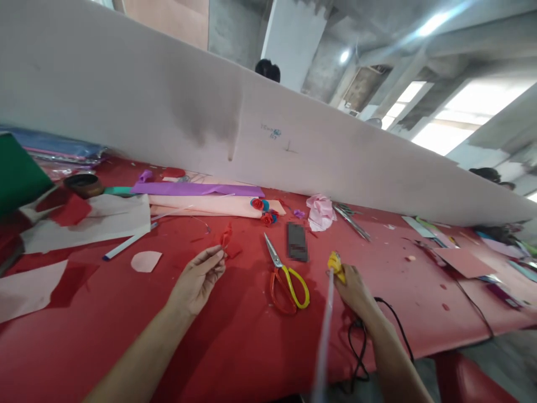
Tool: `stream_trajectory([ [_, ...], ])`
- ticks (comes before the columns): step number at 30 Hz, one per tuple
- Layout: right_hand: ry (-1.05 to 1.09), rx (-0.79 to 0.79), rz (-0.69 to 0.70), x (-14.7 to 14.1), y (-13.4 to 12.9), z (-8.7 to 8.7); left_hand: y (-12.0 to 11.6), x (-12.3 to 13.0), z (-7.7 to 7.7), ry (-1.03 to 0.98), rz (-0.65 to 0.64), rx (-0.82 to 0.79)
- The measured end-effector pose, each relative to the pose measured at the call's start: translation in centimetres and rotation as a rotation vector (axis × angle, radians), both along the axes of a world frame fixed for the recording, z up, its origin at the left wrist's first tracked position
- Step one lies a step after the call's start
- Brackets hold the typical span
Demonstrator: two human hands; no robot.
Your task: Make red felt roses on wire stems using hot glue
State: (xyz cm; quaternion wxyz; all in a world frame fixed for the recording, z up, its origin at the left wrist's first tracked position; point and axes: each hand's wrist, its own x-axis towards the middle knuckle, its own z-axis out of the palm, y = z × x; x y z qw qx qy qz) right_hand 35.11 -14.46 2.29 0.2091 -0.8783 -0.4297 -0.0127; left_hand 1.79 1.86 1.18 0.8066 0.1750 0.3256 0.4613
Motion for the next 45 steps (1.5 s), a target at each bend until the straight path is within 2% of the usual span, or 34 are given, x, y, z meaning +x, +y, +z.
stream_trajectory([
  [5,-0.005,-0.019,0.008,0.6,1.2,-1.1,-0.4,0.2,-0.1,0.038,0.014,0.047],
  [8,0.017,-0.003,0.002,-0.9,2.0,-0.5,-0.7,0.4,-0.3,0.028,0.018,0.069],
  [10,0.042,0.045,0.018,-3.0,2.9,0.5,-0.8,0.5,-0.3,0.031,0.003,0.084],
  [11,0.144,0.112,0.087,-4.5,3.6,1.1,-0.8,0.5,-0.2,0.037,-0.007,0.087],
  [13,0.305,0.126,0.263,-8.2,5.2,2.1,-1.0,0.6,-0.1,0.044,-0.054,0.091],
  [15,0.781,0.176,0.399,-12.1,7.1,2.8,-1.3,0.5,0.1,0.043,-0.136,0.103],
  [17,1.253,0.176,0.481,-15.1,9.1,2.9,-1.5,0.3,0.2,0.036,-0.238,0.114],
  [18,1.399,0.165,0.495,-16.1,9.9,2.9,-1.6,0.3,0.3,0.03,-0.284,0.116],
  [20,1.545,0.154,0.496,-17.2,11.0,2.6,-1.7,0.1,0.5,0.015,-0.348,0.109],
  [25,1.633,0.137,0.479,-16.9,11.2,2.3,-1.9,0.0,0.9,-0.047,-0.402,0.095],
  [29,1.701,0.219,0.577,-16.6,10.2,2.2,-1.8,-0.1,0.8,-0.09,-0.416,0.08],
  [32,1.68,0.249,0.617,-16.9,9.6,1.8,-1.7,-0.1,0.6,-0.098,-0.416,0.081],
  [39,1.589,0.411,0.511,-17.5,9.9,0.2,-1.6,-0.2,0.5,-0.096,-0.442,0.099],
  [45,1.514,0.415,0.545,-17.5,10.0,0.4,-1.7,-0.3,0.9,-0.093,-0.454,0.105],
])
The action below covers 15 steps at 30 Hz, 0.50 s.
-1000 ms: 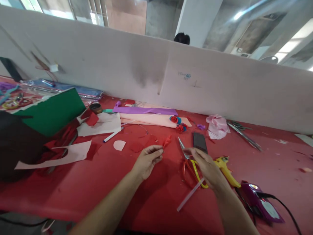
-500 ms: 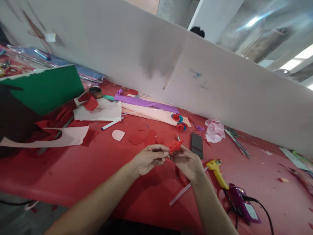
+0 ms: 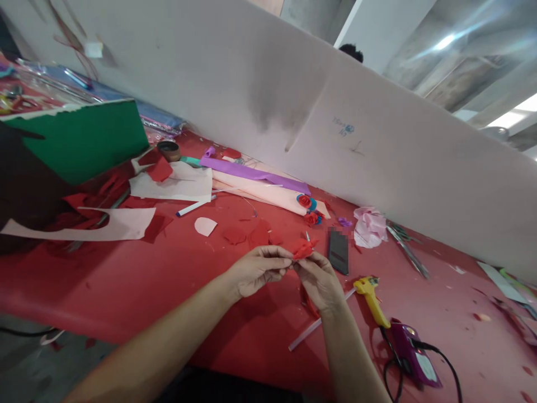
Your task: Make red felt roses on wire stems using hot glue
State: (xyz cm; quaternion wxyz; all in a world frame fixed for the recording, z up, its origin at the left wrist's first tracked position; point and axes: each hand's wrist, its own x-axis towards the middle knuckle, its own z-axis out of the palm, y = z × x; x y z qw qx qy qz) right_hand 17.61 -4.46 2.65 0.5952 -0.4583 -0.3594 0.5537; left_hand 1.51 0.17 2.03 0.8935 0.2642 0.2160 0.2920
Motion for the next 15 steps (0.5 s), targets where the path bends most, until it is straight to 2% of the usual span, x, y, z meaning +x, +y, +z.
stream_trajectory([
  [9,-0.143,0.035,0.084,1.1,0.0,0.8,0.1,0.1,-0.5,-0.052,-0.059,-0.034],
  [15,-0.141,0.069,0.134,1.9,0.4,0.1,0.0,0.1,-0.1,-0.088,-0.098,-0.058],
])
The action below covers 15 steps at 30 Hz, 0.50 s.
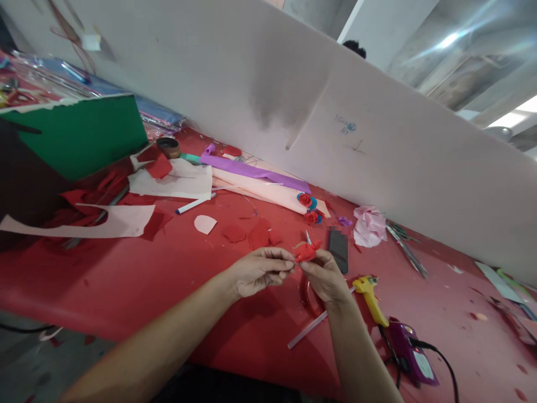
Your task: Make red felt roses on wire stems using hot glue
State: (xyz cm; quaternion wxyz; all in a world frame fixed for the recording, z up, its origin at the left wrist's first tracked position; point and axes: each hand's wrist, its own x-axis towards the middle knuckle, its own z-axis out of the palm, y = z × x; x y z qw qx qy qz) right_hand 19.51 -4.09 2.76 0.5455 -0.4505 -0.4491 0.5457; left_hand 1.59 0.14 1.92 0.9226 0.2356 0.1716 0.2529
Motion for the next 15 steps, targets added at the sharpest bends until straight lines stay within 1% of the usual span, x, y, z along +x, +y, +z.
stream_trajectory([
  [4,0.032,-0.001,0.022,-0.01,0.14,-0.46,-0.14,0.05,0.09,-0.015,-0.009,0.001],
  [9,0.06,-0.013,0.049,-0.24,0.16,-0.46,-0.29,0.15,-0.13,-0.004,-0.007,0.036],
  [15,0.06,-0.024,0.004,-0.72,0.02,0.09,-0.43,0.16,-0.15,0.071,0.062,0.098],
])
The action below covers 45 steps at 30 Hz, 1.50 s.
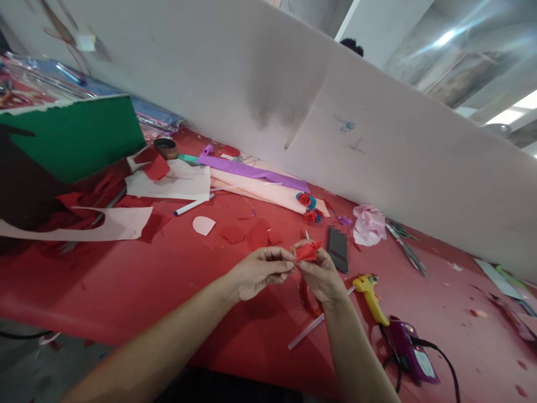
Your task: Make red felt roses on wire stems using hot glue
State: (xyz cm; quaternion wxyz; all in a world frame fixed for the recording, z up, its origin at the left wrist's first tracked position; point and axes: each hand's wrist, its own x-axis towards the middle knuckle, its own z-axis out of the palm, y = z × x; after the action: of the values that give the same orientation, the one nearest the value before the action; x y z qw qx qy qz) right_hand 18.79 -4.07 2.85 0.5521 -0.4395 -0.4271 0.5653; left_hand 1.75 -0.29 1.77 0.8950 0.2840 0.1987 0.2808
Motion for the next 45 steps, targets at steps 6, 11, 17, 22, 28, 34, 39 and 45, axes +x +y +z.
stream_trajectory([
  [6,0.05,-0.021,-0.088,-1.0,0.1,0.7,0.0,0.0,0.0,-0.003,0.049,0.054],
  [11,0.047,-0.048,-0.21,-1.7,-0.1,0.3,-0.1,0.1,0.3,0.015,0.134,0.112],
  [17,0.038,-0.013,-0.201,-1.5,-0.4,0.2,-0.2,0.2,0.5,0.044,0.137,0.115],
  [22,-0.017,0.0,-0.147,-0.6,-0.4,0.6,-0.3,0.1,0.5,0.053,0.078,0.109],
  [28,-0.121,-0.012,-0.001,0.3,-0.5,1.9,-0.4,-0.1,1.1,0.013,-0.021,0.106],
  [34,-0.233,0.033,0.136,0.9,-0.4,2.5,-0.4,0.0,0.5,-0.034,-0.096,0.088],
  [39,-0.278,0.068,0.155,0.9,-0.3,2.7,-0.5,0.0,0.2,-0.051,-0.118,0.067],
  [45,-0.32,0.082,0.256,1.0,-0.3,3.5,-0.7,0.1,0.8,-0.023,-0.093,0.085],
])
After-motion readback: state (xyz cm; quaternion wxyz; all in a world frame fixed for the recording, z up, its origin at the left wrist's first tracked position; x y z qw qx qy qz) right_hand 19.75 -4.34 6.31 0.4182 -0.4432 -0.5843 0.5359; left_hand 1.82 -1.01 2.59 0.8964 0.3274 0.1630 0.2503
